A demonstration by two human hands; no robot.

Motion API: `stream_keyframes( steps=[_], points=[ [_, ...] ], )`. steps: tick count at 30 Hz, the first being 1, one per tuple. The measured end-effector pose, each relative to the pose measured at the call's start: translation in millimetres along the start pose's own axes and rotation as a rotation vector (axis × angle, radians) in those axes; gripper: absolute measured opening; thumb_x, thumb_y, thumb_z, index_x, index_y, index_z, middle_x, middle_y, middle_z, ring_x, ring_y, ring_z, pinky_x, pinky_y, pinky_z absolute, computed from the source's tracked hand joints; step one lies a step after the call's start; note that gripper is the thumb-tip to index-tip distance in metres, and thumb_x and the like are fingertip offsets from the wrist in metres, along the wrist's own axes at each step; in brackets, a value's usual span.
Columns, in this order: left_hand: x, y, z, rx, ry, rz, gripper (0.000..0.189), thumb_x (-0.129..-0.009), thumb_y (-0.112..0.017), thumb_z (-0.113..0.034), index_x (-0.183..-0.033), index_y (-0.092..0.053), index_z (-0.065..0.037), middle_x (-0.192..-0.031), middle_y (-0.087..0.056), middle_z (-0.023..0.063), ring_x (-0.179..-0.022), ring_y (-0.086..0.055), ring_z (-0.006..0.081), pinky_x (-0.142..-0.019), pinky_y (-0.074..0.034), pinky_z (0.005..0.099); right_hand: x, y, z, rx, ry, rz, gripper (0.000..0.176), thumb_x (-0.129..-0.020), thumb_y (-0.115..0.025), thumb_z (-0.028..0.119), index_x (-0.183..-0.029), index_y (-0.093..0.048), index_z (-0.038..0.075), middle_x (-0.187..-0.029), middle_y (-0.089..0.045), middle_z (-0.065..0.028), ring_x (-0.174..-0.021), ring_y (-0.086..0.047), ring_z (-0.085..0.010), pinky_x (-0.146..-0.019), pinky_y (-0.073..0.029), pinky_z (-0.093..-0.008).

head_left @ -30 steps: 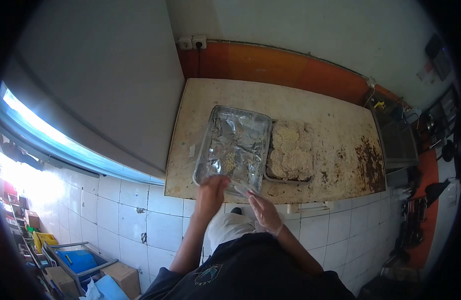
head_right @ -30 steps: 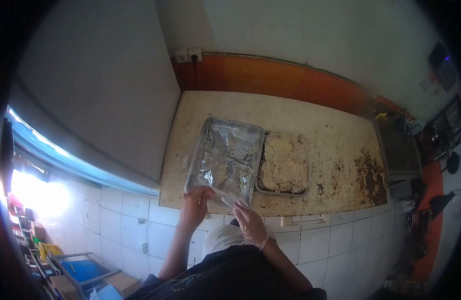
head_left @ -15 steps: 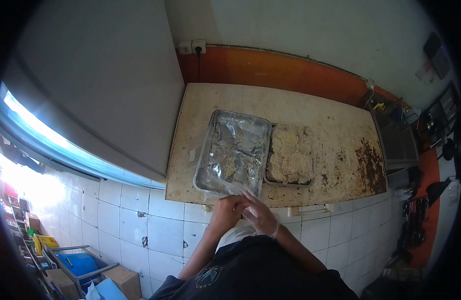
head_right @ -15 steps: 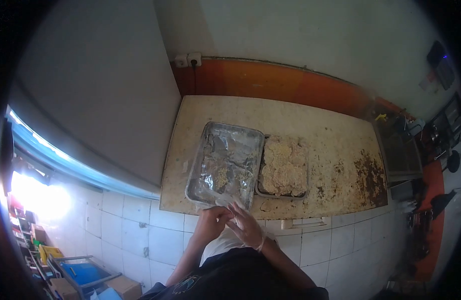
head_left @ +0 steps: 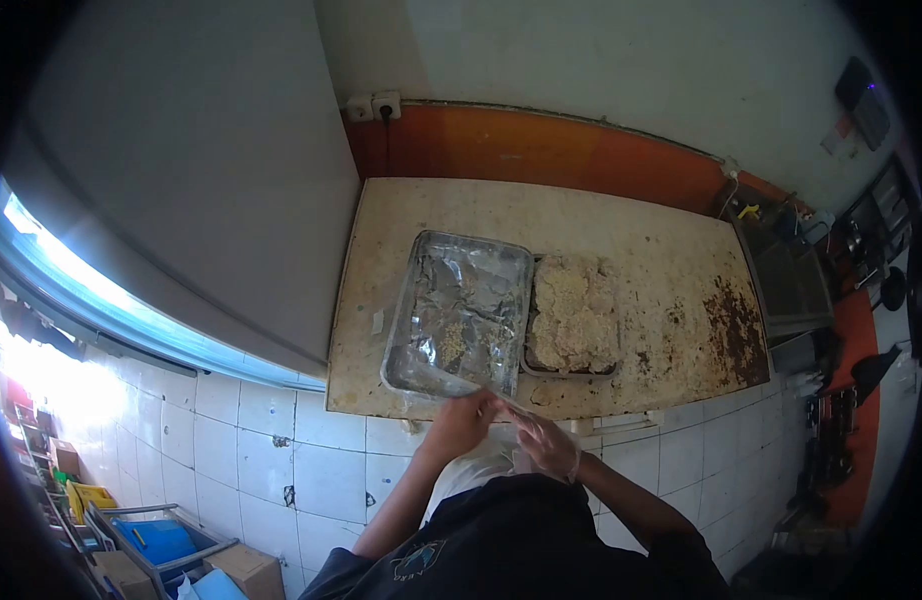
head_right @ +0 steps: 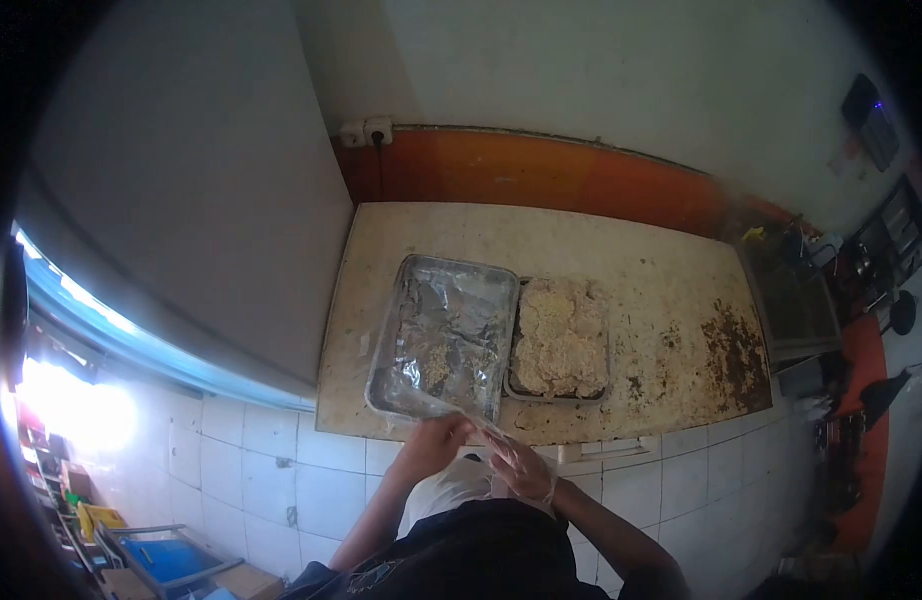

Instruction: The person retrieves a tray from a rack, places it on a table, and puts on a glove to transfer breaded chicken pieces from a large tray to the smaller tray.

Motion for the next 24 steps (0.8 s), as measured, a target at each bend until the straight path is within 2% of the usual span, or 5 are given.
stream_keyframes(
  steps=[6,12,14,18,24],
  points=[
    [11.6,-20.2,-9.8,-0.193,-0.331,0.143,0.023,-0.091,-0.048,-0.02,-0.082,-0.058,-0.001,-0.062,-0.055,0.0056,-0.061,-0.056,0.0122,-0.057,-0.044,0.0287,-19.0,1.1,14.3,0.5,0.089,0.033,0.046,-0.089,-0.045,0.008,-0.133,-0.033,-0.004,-0.132,-0.043,-0.0177,-0.126,-0.039,-0.0256,-0.104,-0.028,-0.0338],
    [3.5,-20.3,4.5,0.614,0.1,0.341,0.023,-0.093,-0.044,-0.022,-0.083,-0.055,-0.004,-0.062,-0.048,-0.0027,-0.058,-0.047,0.0053,-0.055,-0.038,0.0215,14.7,-1.9,-64.8,0.149,-0.148,0.245,0.054,-0.096,-0.036,0.038,-0.133,-0.035,-0.001,-0.124,-0.049,-0.0142,-0.117,-0.047,-0.0244,-0.098,-0.035,-0.0346],
    [-6.1,-15.3,15.9,0.489,0.056,0.228,0.02,-0.092,-0.046,-0.017,-0.082,-0.054,-0.001,-0.064,-0.052,0.0048,-0.057,-0.051,0.0164,-0.055,-0.041,0.0286,25.9,-8.4,-15.3,-0.793,-0.532,0.193,0.061,-0.095,-0.031,0.047,-0.136,-0.031,0.002,-0.122,-0.048,-0.0092,-0.11,-0.048,-0.0203,-0.094,-0.037,-0.0353],
    [-2.8,-5.5,-16.5,-0.112,-0.451,-0.183,0.021,-0.091,-0.047,-0.017,-0.082,-0.055,0.0,-0.068,-0.057,0.0147,-0.065,-0.058,0.0312,-0.062,-0.044,0.0384,15.7,13.0,-5.3,-0.674,-0.376,0.018,0.066,-0.092,-0.034,0.051,-0.138,-0.027,0.004,-0.128,-0.042,-0.0075,-0.112,-0.046,-0.0203,-0.096,-0.036,-0.0364],
    [3.4,-46.4,59.2,-0.353,-0.068,0.451,0.048,-0.084,-0.058,-0.035,-0.123,-0.048,-0.009,-0.111,-0.055,0.0261,-0.111,-0.051,0.0336,-0.093,-0.04,0.0407,32.4,32.3,3.7,-0.616,-0.385,0.38,0.077,-0.084,-0.055,0.048,-0.142,-0.018,0.013,-0.147,-0.015,-0.006,-0.133,-0.025,-0.031,-0.109,-0.02,-0.0455]
  ],
)
Point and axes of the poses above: each hand's wrist, its own x-axis away from the middle knuckle, its own y-axis out of the back of the hand, z = x × y, the point moved 6 cm from there along -x, towards the middle knuckle
